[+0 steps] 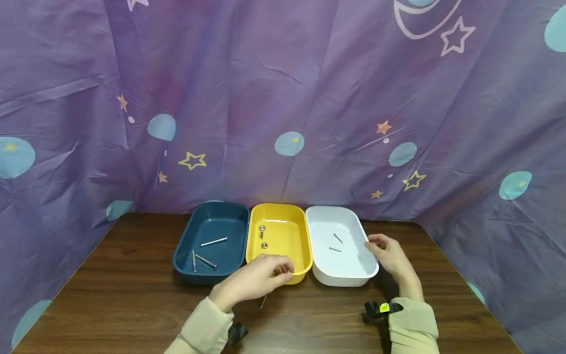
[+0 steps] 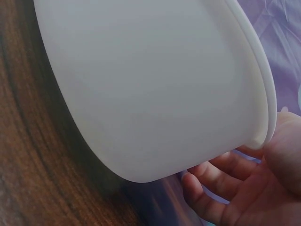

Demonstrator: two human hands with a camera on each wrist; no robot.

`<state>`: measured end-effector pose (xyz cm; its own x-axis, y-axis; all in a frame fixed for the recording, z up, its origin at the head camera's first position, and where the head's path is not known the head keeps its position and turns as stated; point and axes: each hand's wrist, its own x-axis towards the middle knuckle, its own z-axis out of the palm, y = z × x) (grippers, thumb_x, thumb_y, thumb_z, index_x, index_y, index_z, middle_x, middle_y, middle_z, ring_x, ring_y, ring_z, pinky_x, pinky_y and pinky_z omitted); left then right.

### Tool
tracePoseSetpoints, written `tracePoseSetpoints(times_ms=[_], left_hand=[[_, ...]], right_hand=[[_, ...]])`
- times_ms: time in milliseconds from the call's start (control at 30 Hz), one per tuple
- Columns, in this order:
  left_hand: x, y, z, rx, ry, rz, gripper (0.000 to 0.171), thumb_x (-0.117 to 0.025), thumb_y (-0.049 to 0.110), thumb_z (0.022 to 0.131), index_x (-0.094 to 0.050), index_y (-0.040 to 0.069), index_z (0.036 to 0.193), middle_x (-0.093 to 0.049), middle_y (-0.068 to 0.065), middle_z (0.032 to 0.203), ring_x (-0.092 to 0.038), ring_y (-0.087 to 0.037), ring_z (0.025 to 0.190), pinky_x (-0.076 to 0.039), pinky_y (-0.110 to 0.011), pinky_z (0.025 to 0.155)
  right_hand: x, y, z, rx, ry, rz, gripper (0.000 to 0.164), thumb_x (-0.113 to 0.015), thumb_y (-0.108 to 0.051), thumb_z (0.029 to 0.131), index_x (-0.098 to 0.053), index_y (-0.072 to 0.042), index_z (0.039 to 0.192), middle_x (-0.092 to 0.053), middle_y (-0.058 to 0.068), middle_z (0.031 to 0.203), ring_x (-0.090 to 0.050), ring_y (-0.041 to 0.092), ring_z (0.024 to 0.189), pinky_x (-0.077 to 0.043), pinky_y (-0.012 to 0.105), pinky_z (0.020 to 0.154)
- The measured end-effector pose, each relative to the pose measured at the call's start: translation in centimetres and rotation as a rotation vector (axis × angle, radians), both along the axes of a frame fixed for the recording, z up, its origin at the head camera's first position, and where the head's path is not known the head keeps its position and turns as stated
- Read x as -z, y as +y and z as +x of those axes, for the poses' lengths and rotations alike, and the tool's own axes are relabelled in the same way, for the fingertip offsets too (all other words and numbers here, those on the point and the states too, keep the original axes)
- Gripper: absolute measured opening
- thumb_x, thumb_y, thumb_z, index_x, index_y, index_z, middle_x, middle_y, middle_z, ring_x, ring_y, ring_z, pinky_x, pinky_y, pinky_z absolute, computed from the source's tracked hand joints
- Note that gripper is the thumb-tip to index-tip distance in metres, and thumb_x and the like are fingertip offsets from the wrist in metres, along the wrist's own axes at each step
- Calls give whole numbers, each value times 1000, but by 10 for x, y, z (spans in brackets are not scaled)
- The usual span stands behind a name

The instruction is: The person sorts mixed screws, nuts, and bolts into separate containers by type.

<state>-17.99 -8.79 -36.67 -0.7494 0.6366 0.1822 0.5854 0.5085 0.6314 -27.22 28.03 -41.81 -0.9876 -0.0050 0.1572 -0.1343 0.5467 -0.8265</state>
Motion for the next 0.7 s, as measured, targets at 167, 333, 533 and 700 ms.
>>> tracePoseSetpoints(times_ms=[167,333,533,700], left_hand=[[5,-7,9,-20,-13,12,11,-62,16,97,-68,10,103,-64,10,92,-58,-1,84,-49,-25,79],[17,-13,20,-60,-71,36,9,-63,16,96,-67,10,102,-64,10,87,-58,-1,72,-49,-23,71],[30,-19,27,-130,-50,11,4,-67,11,92,-67,9,95,-62,11,81,-56,0,73,-48,-23,67],[34,-21,29,-216,-24,-43,4,-70,9,88,-67,9,90,-62,10,74,-55,-1,65,-47,-24,63]], right_hand=[[-1,1,0,-4,-6,2,31,-61,-10,95,-58,12,117,-62,13,92,-55,13,76,-46,24,65],[1,0,0,-20,-1,0,32,-61,-11,96,-57,11,118,-61,14,92,-55,15,78,-46,25,66],[1,3,0,-10,6,13,33,-61,-11,96,-57,12,119,-61,15,94,-55,15,77,-46,24,64],[1,4,0,-22,2,-2,34,-62,-12,96,-57,12,119,-61,13,93,-55,14,77,-47,25,64]])
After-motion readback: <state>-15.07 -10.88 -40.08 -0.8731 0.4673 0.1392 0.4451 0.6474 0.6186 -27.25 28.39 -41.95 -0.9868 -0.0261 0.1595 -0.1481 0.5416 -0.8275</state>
